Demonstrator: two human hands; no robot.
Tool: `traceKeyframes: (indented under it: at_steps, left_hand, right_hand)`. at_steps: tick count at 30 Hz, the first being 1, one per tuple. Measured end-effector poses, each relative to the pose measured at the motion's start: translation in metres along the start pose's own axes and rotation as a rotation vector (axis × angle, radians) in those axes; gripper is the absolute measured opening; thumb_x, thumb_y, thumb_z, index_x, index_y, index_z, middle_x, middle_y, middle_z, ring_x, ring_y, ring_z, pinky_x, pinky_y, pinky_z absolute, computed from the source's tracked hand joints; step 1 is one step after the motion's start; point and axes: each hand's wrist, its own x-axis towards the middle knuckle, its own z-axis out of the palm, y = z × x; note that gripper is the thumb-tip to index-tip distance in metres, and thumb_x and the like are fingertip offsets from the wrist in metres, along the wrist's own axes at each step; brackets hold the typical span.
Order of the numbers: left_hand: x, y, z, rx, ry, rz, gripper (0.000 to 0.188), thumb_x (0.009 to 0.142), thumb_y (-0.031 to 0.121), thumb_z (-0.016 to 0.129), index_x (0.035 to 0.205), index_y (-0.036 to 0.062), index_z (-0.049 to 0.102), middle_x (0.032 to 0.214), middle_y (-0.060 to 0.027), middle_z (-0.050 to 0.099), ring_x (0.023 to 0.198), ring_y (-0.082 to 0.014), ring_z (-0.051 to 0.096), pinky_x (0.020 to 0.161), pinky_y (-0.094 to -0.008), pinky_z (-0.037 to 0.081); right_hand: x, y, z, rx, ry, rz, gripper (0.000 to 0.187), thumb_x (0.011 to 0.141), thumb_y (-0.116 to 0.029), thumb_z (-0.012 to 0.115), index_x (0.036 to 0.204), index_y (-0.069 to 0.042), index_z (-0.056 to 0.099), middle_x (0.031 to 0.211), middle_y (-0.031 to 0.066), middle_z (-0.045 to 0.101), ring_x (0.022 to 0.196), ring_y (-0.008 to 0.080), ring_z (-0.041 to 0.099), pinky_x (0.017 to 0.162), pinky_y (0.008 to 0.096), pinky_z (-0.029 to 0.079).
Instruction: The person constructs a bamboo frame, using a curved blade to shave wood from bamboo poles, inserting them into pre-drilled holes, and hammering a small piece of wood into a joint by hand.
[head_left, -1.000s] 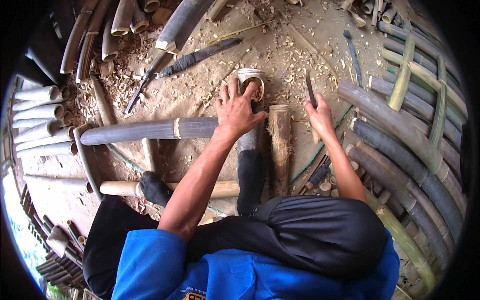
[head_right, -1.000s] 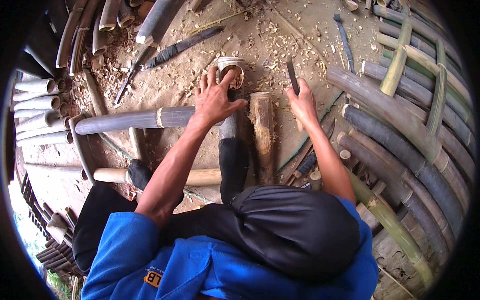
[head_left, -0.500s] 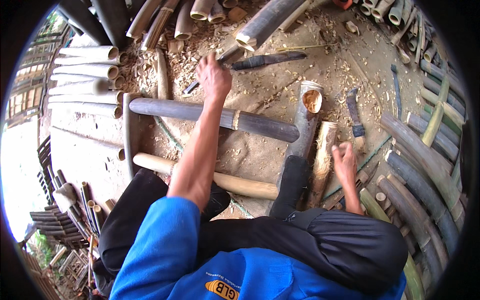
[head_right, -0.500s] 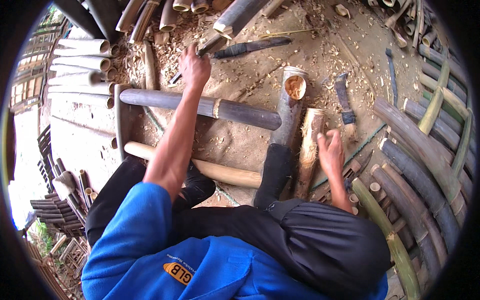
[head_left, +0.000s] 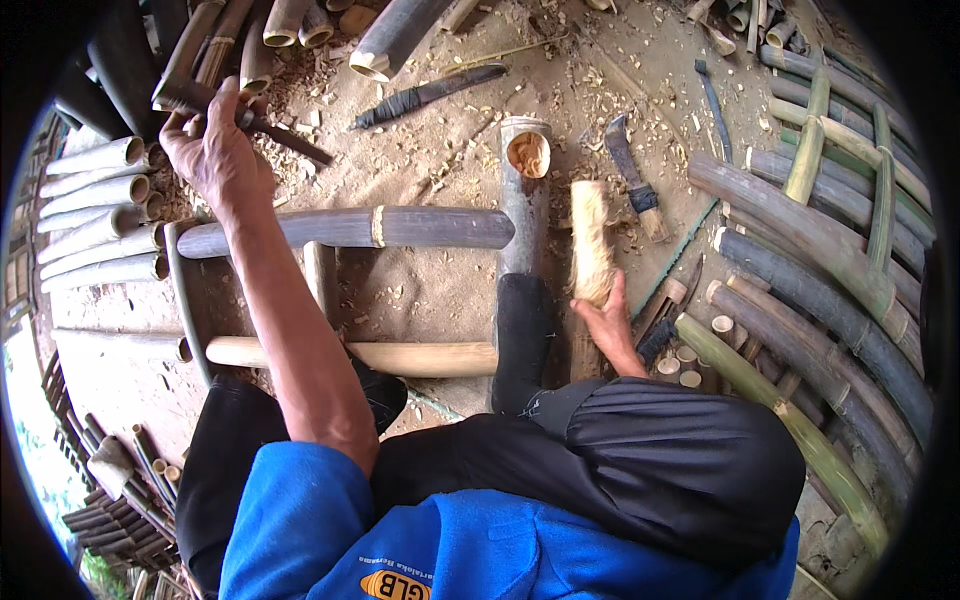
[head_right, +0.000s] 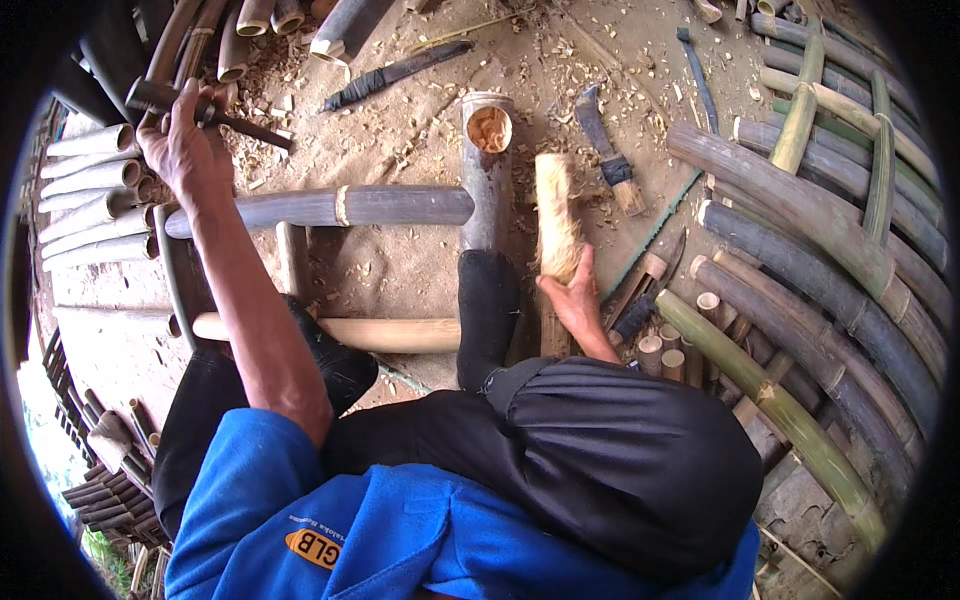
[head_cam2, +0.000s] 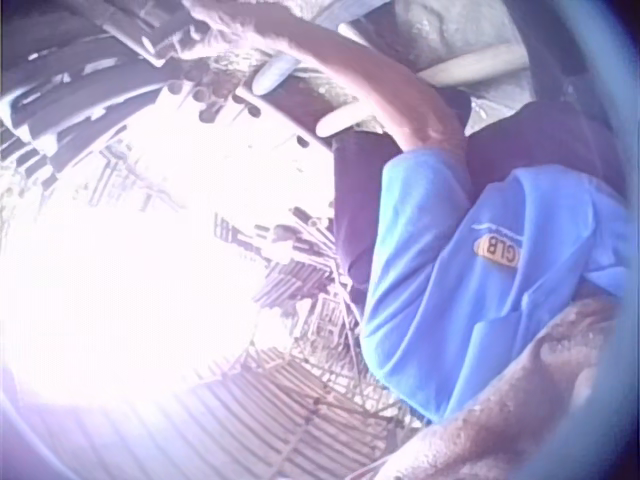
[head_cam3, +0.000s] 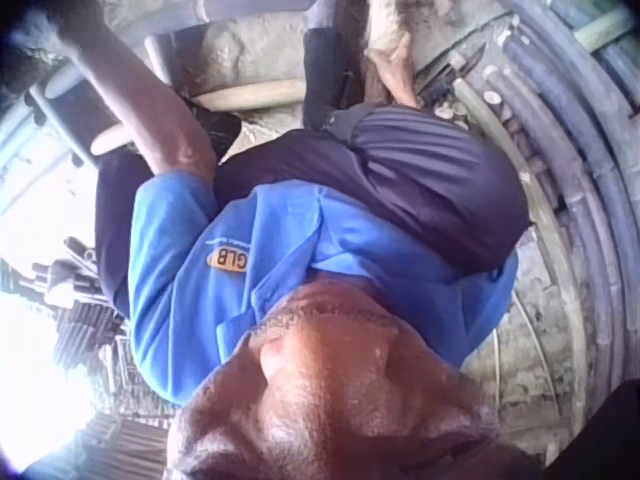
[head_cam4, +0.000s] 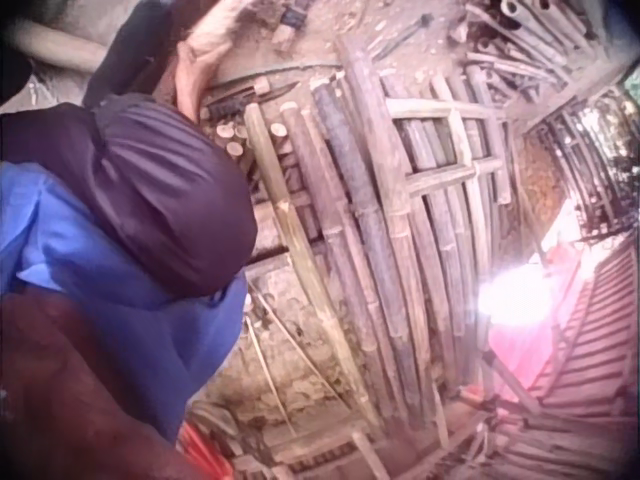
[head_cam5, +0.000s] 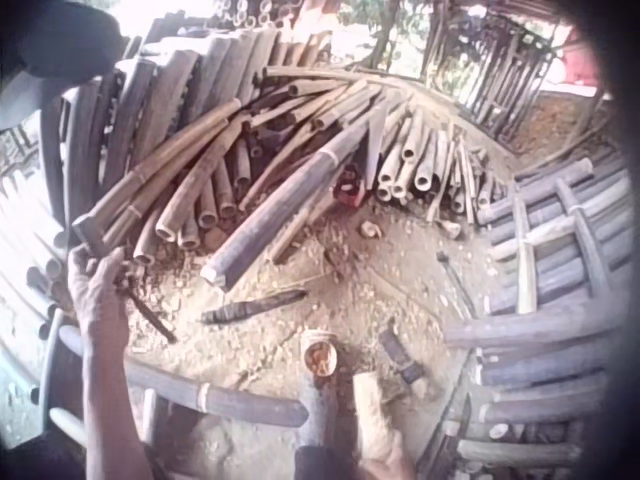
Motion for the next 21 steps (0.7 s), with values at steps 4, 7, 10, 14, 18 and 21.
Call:
traceKeyframes:
  at_steps: [4, 7, 10, 14, 18, 21]
  left_hand:
    - [-0.086, 0.003, 0.055, -0.055, -0.264, -0.339, 0.022, 0.086, 0.014, 0.074, 0.106, 0.0076, 0.068, 0.083, -0.0069, 0.067, 0.073, -0.0161, 0.061, 0.071, -0.0325, 0.046]
    - [-0.126, -0.037, 0.081, -0.363, -0.362, -0.538, 0.023, 0.087, 0.012, 0.074, 0.106, 0.0030, 0.067, 0.074, -0.0027, 0.061, 0.069, -0.0121, 0.058, 0.067, -0.0304, 0.049]
    - [-0.147, -0.069, 0.104, -0.405, -0.190, -0.584, 0.018, 0.087, 0.016, 0.075, 0.087, 0.0009, 0.065, 0.075, -0.0057, 0.062, 0.062, -0.0105, 0.050, 0.060, -0.0290, 0.045]
    - [-0.159, -0.091, 0.101, -0.402, -0.243, -0.593, 0.031, 0.091, 0.026, 0.072, 0.091, -0.0045, 0.067, 0.066, 0.0009, 0.050, 0.061, -0.0131, 0.050, 0.062, -0.0319, 0.045]
    - [-0.182, -0.083, 0.109, -0.461, -0.169, -0.644, 0.029, 0.090, 0.022, 0.073, 0.070, 0.0050, 0.060, 0.079, -0.0101, 0.067, 0.064, -0.0121, 0.051, 0.064, -0.0313, 0.043]
    - [-0.189, -0.078, 0.113, -0.532, -0.135, -0.628, 0.025, 0.089, 0.022, 0.074, 0.075, 0.0028, 0.065, 0.078, -0.0090, 0.067, 0.066, -0.0117, 0.051, 0.068, -0.0312, 0.041]
  right_hand:
    - [0.000, -0.042, -0.041, 0.442, -0.062, -0.008, 0.098, 0.077, -0.021, 0.073, 0.156, 0.001, 0.019, 0.131, 0.0206, 0.055, 0.117, 0.0234, 0.055, 0.099, 0.0340, 0.048]
    - [0.018, -0.068, -0.061, 0.651, -0.182, -0.043, 0.104, 0.078, -0.021, 0.073, 0.156, -0.008, 0.006, 0.110, 0.0209, 0.060, 0.082, 0.0282, 0.068, 0.067, 0.0408, 0.062]
    - [0.014, -0.134, -0.090, 0.671, -0.281, -0.070, 0.102, 0.080, -0.022, 0.075, 0.156, -0.011, 0.008, 0.106, 0.0201, 0.061, 0.079, 0.0272, 0.069, 0.062, 0.0417, 0.063]
    - [0.021, -0.162, -0.103, 0.642, -0.401, -0.112, 0.097, 0.084, -0.024, 0.071, 0.157, -0.014, 0.009, 0.109, 0.0184, 0.062, 0.079, 0.0259, 0.069, 0.065, 0.0380, 0.062]
    - [0.025, -0.181, -0.116, 0.387, -0.367, -0.239, 0.102, 0.084, -0.024, 0.070, 0.158, -0.004, 0.003, 0.110, 0.0172, 0.063, 0.079, 0.0228, 0.068, 0.075, 0.0351, 0.060]
    - [0.037, -0.193, -0.125, 0.211, -0.364, -0.403, 0.109, 0.081, -0.024, 0.079, 0.156, 0.007, 0.006, 0.146, 0.0227, 0.037, 0.128, 0.0253, 0.041, 0.104, 0.0362, 0.042]
